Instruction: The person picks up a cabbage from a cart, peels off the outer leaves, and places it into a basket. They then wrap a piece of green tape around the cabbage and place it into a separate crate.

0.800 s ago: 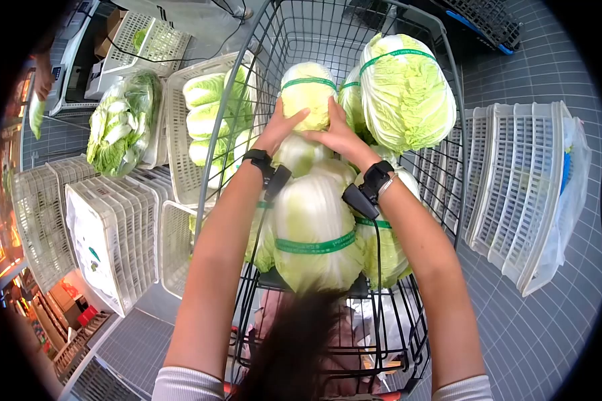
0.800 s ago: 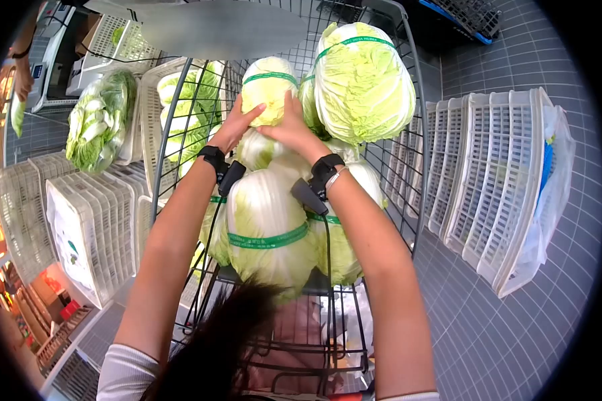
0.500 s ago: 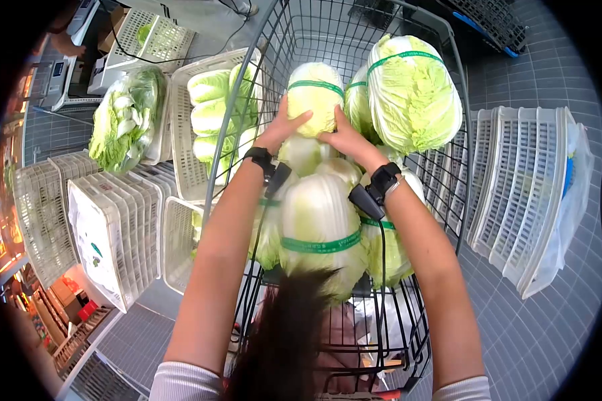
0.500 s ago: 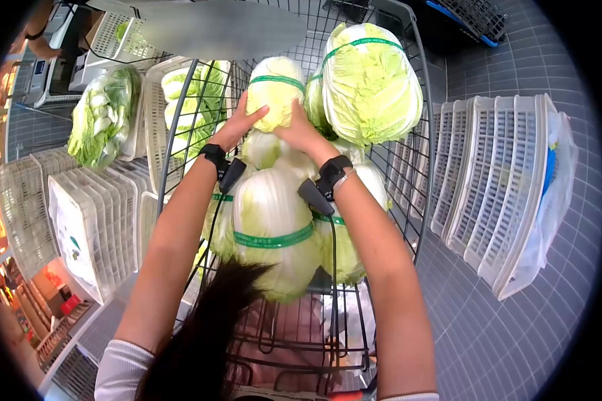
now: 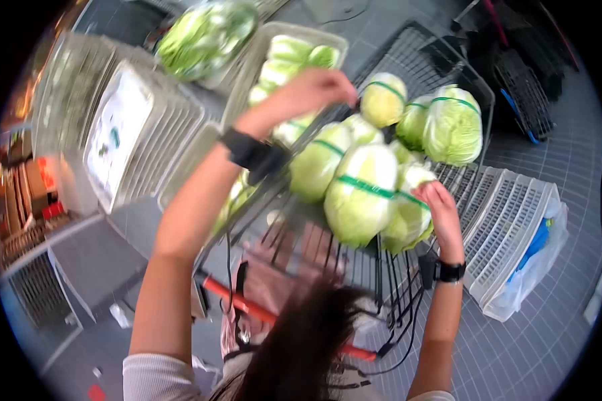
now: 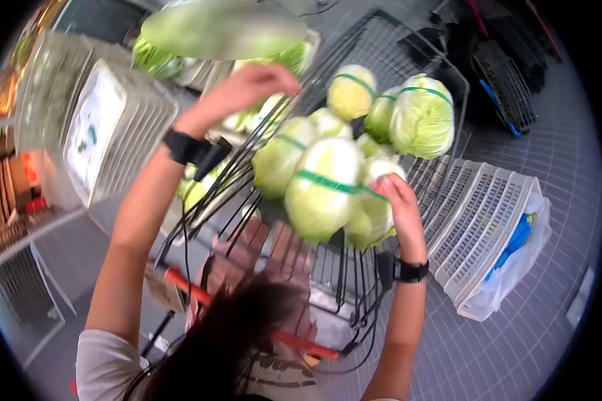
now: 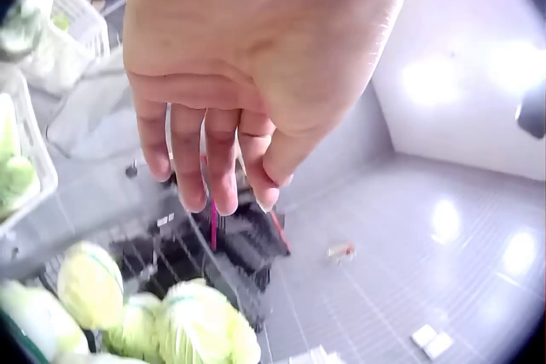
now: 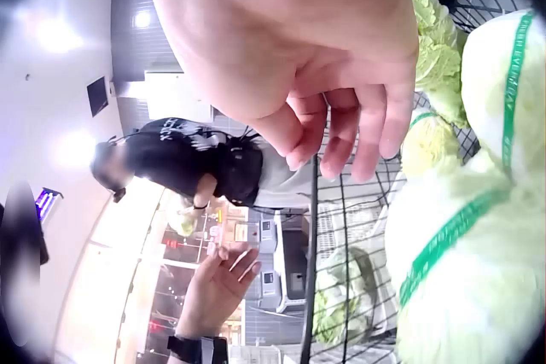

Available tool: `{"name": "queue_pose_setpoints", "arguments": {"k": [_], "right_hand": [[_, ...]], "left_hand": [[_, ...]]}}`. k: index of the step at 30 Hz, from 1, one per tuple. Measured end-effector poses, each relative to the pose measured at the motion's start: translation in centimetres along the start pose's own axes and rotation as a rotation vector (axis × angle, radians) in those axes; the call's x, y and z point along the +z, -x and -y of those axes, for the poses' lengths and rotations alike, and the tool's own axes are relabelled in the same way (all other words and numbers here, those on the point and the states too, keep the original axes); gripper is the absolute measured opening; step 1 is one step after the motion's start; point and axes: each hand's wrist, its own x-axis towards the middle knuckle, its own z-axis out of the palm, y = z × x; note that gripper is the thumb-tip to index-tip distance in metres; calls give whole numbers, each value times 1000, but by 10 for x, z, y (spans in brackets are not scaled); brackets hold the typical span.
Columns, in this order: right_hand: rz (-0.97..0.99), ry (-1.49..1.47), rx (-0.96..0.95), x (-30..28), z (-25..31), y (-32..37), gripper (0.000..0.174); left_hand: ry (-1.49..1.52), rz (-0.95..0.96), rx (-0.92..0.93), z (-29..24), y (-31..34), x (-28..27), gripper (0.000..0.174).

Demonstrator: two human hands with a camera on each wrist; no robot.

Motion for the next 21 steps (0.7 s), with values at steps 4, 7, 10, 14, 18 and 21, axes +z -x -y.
{"name": "queue_pose_setpoints", "arguments": {"k": [4,7,10,14,18,21], "right_hand": [[71,-9,6,60,7,91,26],[150,192,41,133,21,142,20],[71,447,-115,235,49,195,9],[-29,892,-480,372,85,249,2],[-17,619,-610,510,51,285,4],[271,510,-641,624,3,298,13]], "left_hand": [[5,-596,-56,-14,187,-92,26],[386,-1036,-138,56,355,-129,27],[579,-1248,-197,109,522,-114,24],[627,-1356,-389,150,727,-98,15],[455,-1525,-366,166,873,-83,16],[314,-1587,-302,165,935,-73,13]]}}
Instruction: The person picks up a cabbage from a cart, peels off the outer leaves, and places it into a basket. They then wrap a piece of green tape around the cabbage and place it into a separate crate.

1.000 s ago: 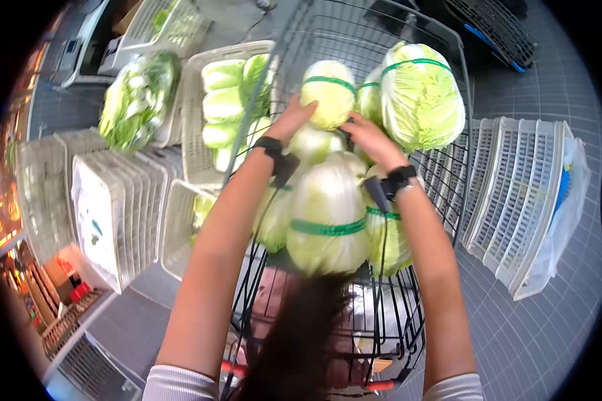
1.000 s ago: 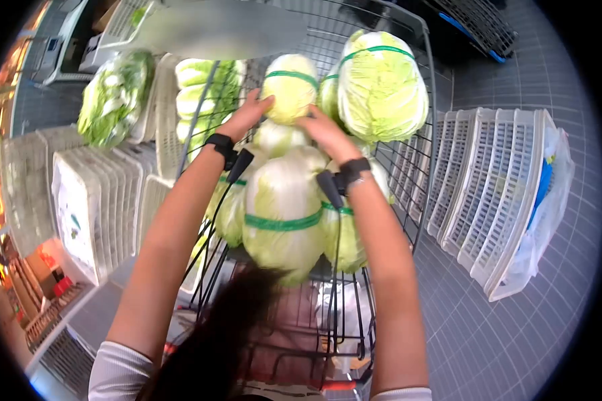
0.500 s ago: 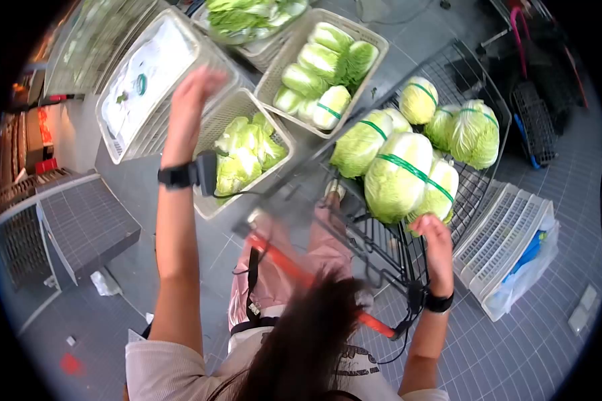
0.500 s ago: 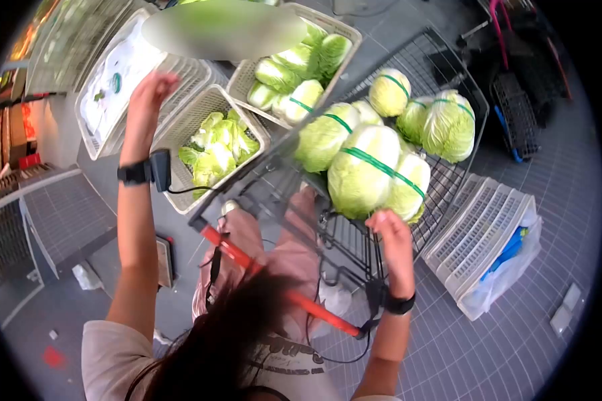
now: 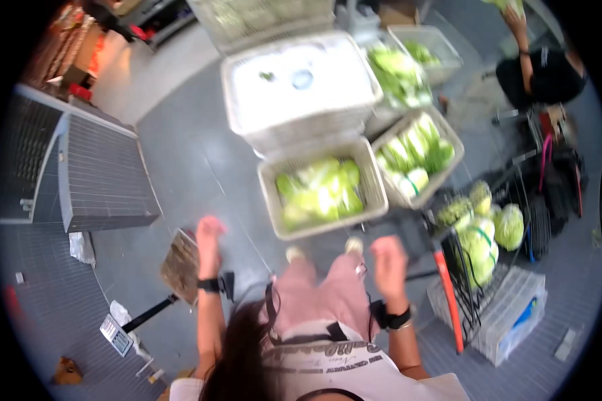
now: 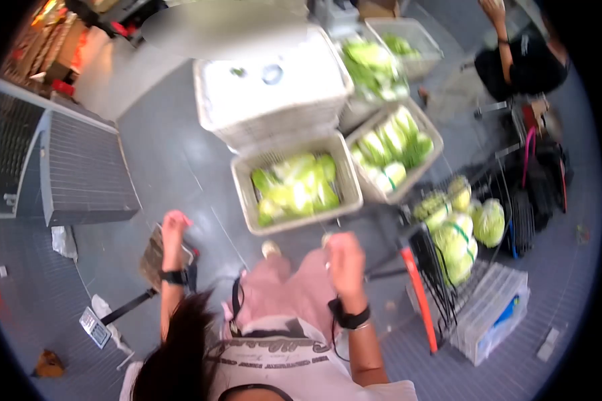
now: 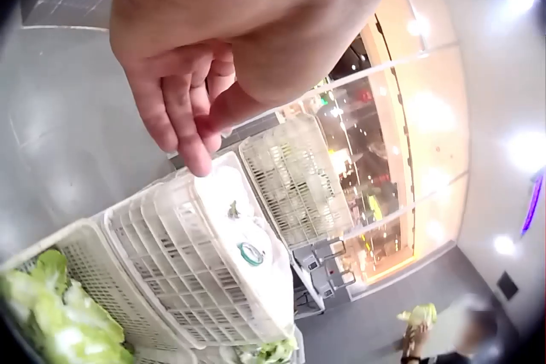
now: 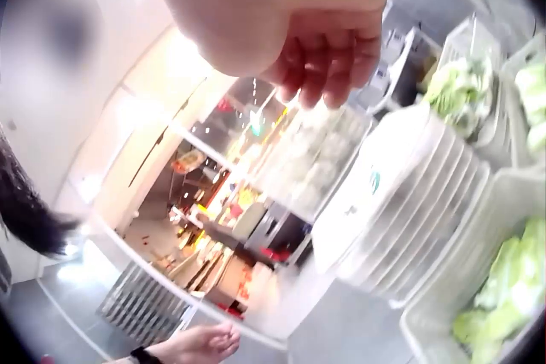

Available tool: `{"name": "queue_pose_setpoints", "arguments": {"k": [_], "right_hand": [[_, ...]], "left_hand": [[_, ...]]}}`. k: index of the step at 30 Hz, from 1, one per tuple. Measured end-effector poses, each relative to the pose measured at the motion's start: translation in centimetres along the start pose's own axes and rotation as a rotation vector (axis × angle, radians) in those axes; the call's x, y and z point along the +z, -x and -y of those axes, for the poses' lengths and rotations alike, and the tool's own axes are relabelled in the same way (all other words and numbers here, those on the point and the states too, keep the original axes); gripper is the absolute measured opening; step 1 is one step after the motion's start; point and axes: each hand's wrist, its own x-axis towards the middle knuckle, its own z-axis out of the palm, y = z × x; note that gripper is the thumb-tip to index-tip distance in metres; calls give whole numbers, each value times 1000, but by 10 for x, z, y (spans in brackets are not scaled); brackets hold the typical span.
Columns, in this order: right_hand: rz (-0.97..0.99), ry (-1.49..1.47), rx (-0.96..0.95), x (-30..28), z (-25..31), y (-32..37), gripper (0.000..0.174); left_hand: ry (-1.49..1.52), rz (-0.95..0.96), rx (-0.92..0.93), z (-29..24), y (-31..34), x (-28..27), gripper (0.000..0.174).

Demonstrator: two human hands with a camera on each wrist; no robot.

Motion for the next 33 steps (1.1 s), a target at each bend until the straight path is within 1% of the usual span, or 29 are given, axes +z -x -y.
{"name": "queue_pose_setpoints", "arguments": {"k": [1,2,3,4,5,7,8,9,12,13,14,16,17,18,19,20,23,25,27,29,32,33], "right_hand": [[139,34,-18,41,1,1,13],[260,74,-168,80,10,3,14],[385,119,-311,112,27,4,15],[536,141,-417,135,49,3,11],[691,166,-521,155,67,3,9],[779,104,-494,192,84,7,10],[813,73,-477,209,90,4,10],[864,42,-376,218,104,-2,15],[869,50,-375,245,113,-31,17],[870,28,-434,259,108,-46,22],[852,98,-437,272,106,-61,23],[815,222,-450,302,121,-98,26],[782,187,-445,311,136,-116,29],[758,164,-443,328,138,-132,28],[733,144,-438,345,139,-150,28],[708,126,-433,360,139,-170,27],[589,132,-376,398,146,-223,20],[577,167,-315,421,144,-262,21],[552,186,-247,440,146,-288,22],[490,211,-233,456,153,-331,23],[500,344,-179,474,158,-383,25],[481,348,-144,478,164,-398,25]], "left_hand": [[50,-4,-65,-3,1,-16,15],[99,-4,-143,-7,3,-27,16],[68,32,-152,-31,9,-31,16],[40,67,-168,-54,19,-33,17],[11,155,-134,-58,25,-37,17],[-76,319,-42,-65,27,-56,18],[-53,317,-43,-65,25,-67,18],[-28,326,-50,-61,27,-74,19],[2,373,-76,-50,11,-88,19],[4,387,-99,-48,4,-94,19],[28,424,-107,-46,-7,-96,19],[62,488,-119,-51,-39,-104,20],[76,476,-135,-58,-57,-109,20],[92,464,-151,-69,-75,-111,20],[111,455,-166,-76,-97,-114,20],[107,404,-161,-74,-122,-119,21],[82,258,-147,-53,-200,-138,23],[54,168,-129,-35,-249,-155,25],[13,185,-153,-58,-295,-167,25],[-2,221,-145,-70,-352,-166,24],[-37,279,-133,-85,-427,-173,24],[-52,293,-121,-92,-451,-173,23]]}}
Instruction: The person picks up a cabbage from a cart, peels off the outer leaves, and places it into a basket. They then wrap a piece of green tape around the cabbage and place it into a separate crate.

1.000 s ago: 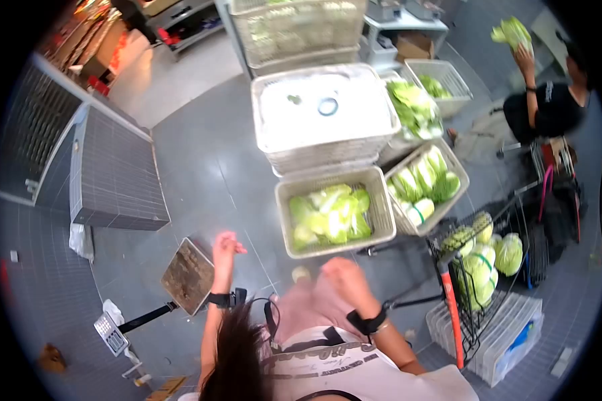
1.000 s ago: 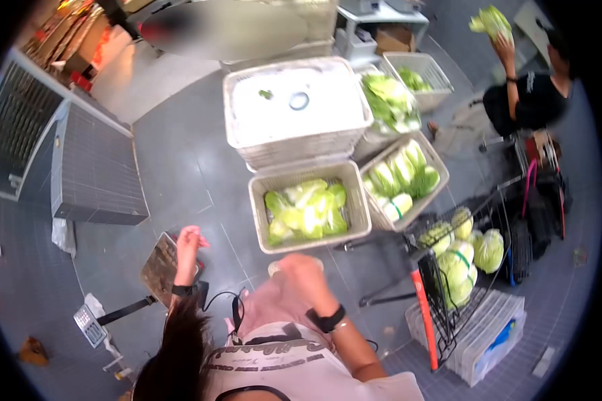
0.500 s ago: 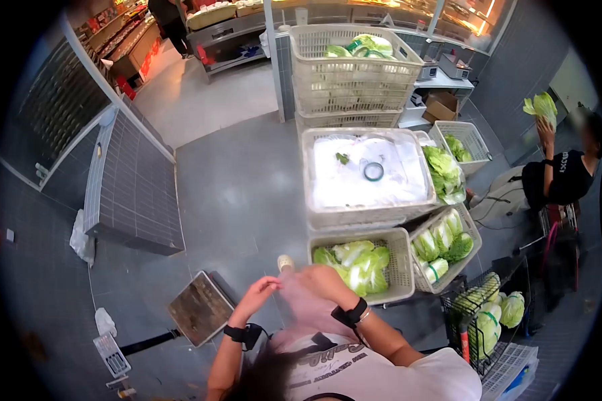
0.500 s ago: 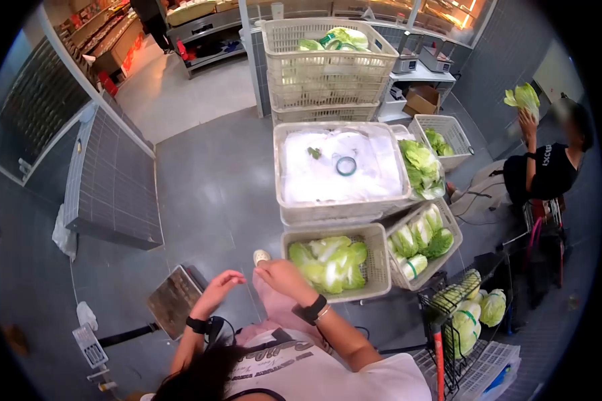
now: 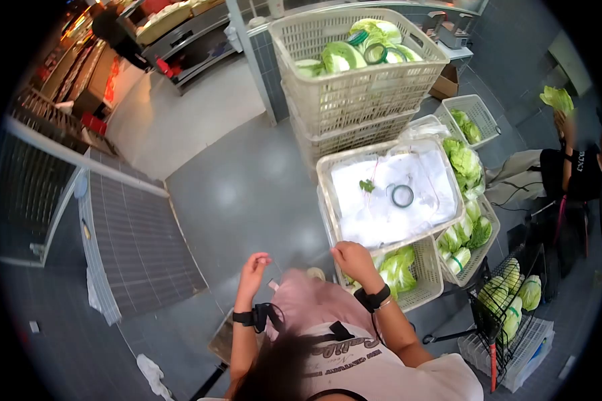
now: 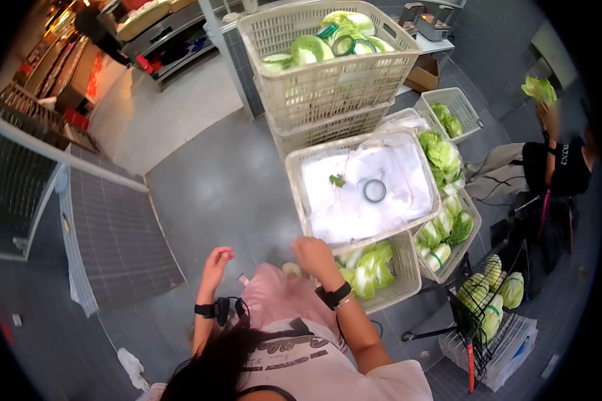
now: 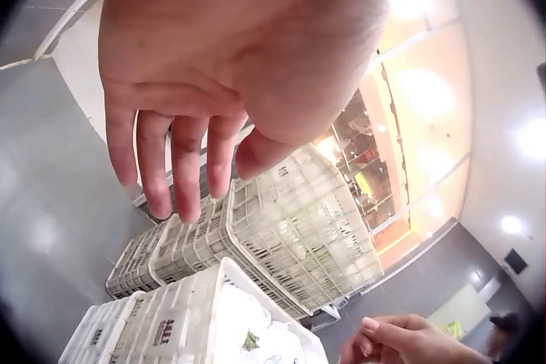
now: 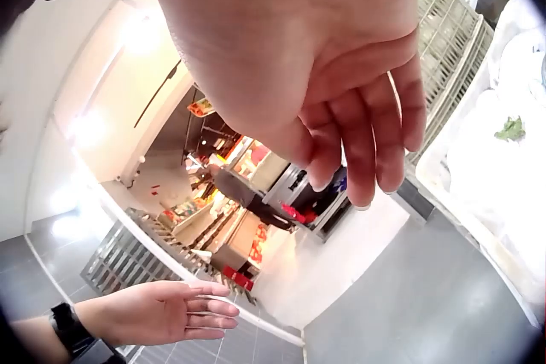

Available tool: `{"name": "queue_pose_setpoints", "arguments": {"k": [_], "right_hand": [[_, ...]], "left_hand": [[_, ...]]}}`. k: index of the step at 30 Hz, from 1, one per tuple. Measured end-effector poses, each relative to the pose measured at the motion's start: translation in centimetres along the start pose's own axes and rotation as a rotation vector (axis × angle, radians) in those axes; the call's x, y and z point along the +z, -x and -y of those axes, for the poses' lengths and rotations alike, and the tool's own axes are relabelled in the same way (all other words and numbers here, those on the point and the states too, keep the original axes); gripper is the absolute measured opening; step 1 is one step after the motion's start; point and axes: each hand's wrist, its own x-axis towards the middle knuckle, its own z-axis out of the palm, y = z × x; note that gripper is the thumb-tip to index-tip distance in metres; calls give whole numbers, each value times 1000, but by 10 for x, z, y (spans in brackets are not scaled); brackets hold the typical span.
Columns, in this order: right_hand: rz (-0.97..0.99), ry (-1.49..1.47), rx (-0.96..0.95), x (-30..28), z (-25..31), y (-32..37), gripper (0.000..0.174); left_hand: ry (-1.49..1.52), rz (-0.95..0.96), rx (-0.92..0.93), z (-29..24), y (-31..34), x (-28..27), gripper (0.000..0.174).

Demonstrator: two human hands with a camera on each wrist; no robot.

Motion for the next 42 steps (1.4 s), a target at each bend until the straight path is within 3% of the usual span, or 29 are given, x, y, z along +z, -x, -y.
{"name": "queue_pose_setpoints", "arguments": {"k": [7,9,11,17,22,25,28,33,36,37,39,42], "right_hand": [[-204,10,218,-9,-6,-99,18],[-134,159,272,-6,-14,-124,17],[5,229,353,-13,-2,-150,16],[-245,7,469,-31,29,-239,15],[-618,-28,633,-77,25,-308,14],[-851,-42,670,-107,12,-343,13],[-992,-68,706,-143,3,-373,13],[-1183,-54,669,-189,-4,-411,14],[-1220,-529,645,-206,0,-424,14],[-1146,-974,626,-216,7,-422,15],[-1029,-790,670,-233,24,-439,17],[-917,-439,639,-253,36,-471,19]], "left_hand": [[-20,132,36,-58,-170,-40,22],[-122,198,92,-73,-229,-61,22],[-203,239,159,-103,-291,-72,22],[-209,281,369,-249,-445,-87,23],[-115,414,407,-367,-535,-46,19],[-312,494,511,-411,-573,-17,19],[-300,645,447,-454,-595,19,19],[-776,936,643,-509,-646,76,18],[-1095,1067,819,-536,-661,105,20],[-1085,1124,907,-539,-671,115,20],[-1057,1254,1096,-543,-700,142,20],[-1269,1391,1150,-542,-737,188,22]]}}
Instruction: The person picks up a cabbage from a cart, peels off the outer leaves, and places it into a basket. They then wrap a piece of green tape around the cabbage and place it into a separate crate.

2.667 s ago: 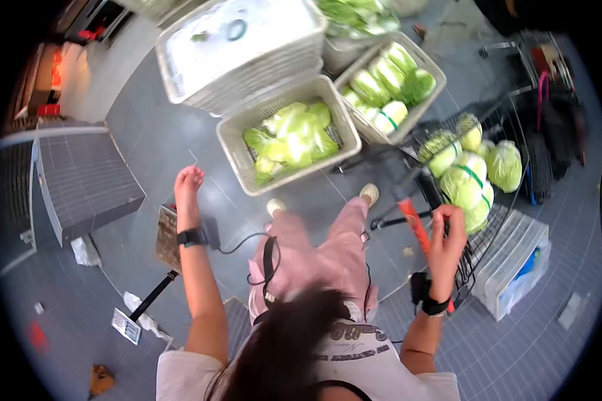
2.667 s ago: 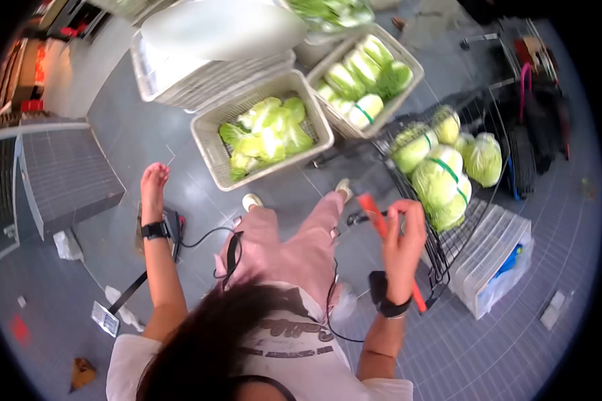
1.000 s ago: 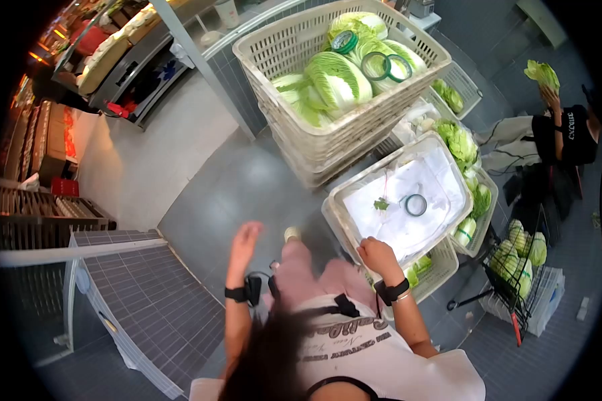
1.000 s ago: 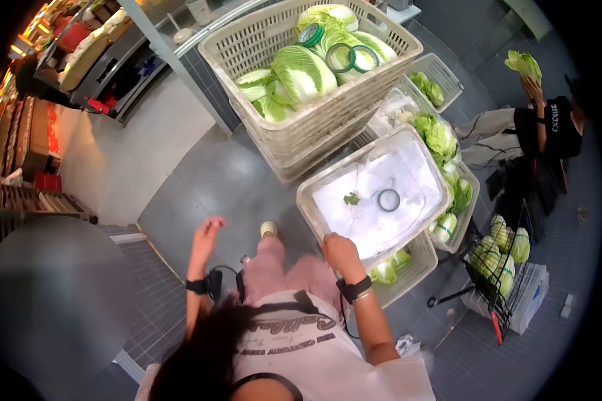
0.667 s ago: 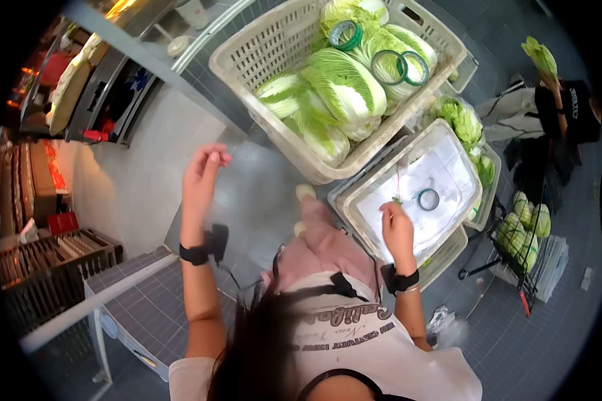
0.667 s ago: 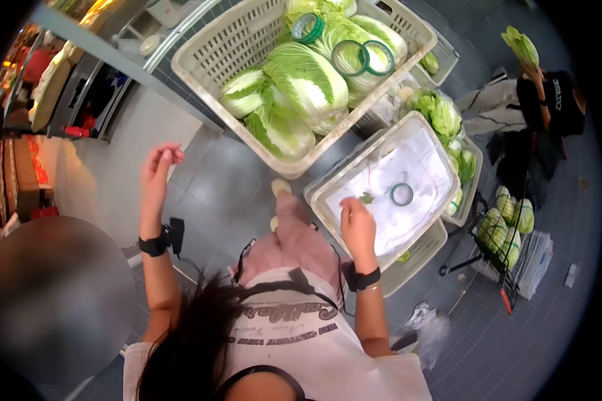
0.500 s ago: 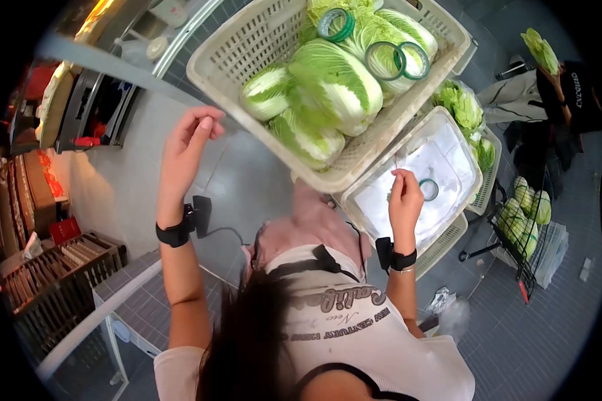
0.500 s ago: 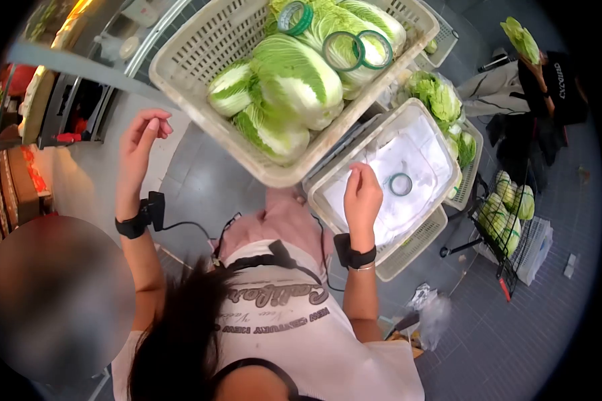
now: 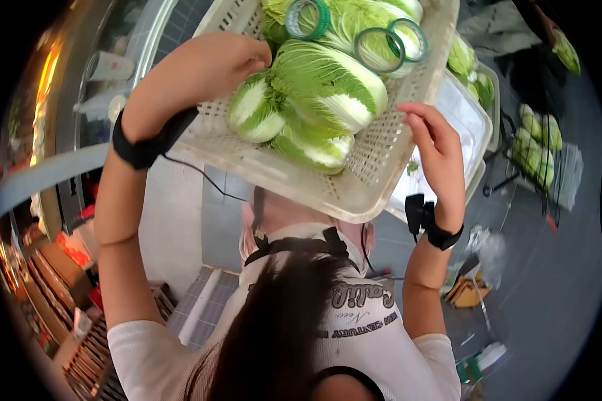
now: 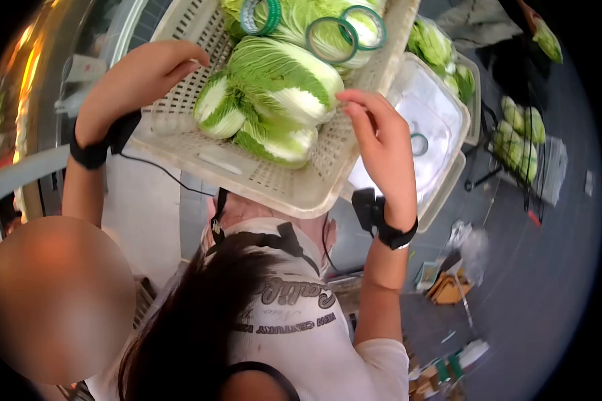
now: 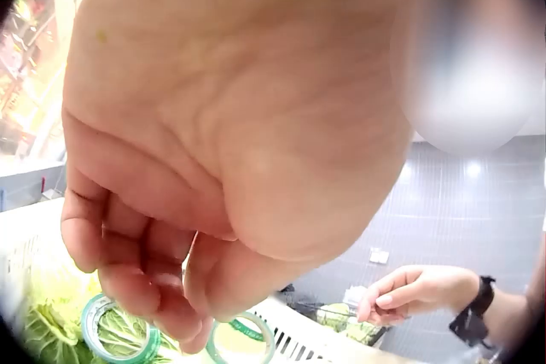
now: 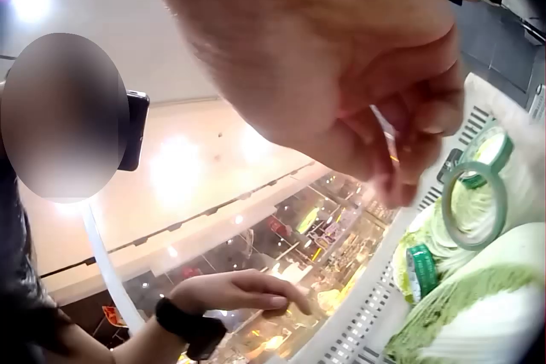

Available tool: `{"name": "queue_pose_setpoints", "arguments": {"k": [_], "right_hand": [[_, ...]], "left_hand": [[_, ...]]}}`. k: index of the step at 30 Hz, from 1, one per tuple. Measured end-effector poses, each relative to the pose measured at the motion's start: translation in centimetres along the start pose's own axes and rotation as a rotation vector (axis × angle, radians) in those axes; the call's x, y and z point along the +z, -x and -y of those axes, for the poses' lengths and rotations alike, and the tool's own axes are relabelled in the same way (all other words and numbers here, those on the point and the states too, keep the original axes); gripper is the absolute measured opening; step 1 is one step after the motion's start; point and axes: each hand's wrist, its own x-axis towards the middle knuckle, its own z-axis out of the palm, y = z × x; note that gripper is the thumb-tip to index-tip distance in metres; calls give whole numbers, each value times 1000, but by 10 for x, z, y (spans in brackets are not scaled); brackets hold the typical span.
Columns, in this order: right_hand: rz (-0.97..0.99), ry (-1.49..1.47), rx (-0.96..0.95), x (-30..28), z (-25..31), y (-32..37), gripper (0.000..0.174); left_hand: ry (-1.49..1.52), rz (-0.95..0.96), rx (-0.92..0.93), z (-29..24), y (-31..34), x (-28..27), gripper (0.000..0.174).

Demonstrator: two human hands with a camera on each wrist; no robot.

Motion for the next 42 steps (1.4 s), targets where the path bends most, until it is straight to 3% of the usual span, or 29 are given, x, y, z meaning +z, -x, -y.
{"name": "queue_pose_setpoints", "arguments": {"k": [4,7,8,12,19,30,36,39,40,42], "right_hand": [[50,379,-112,17,7,-19,23],[109,569,-64,28,-12,-38,28],[152,542,-47,30,-16,-43,34],[181,664,75,45,-30,-62,44],[162,804,40,56,-30,-56,45],[144,812,-2,61,-35,-48,36],[281,844,-14,84,-9,-4,30],[383,782,53,91,10,22,30],[418,758,77,90,16,27,29],[377,706,99,85,24,33,27]], "left_hand": [[-85,42,160,43,-55,13,29],[-158,109,158,41,-72,29,40],[-139,87,188,53,-77,42,54],[-131,277,96,41,-87,42,67],[-19,277,95,66,-87,77,60],[7,345,87,68,-77,71,50],[-30,656,147,65,-42,63,43],[84,682,252,82,-26,83,42],[145,582,269,84,-19,84,35],[143,593,159,79,-16,71,29]]}}
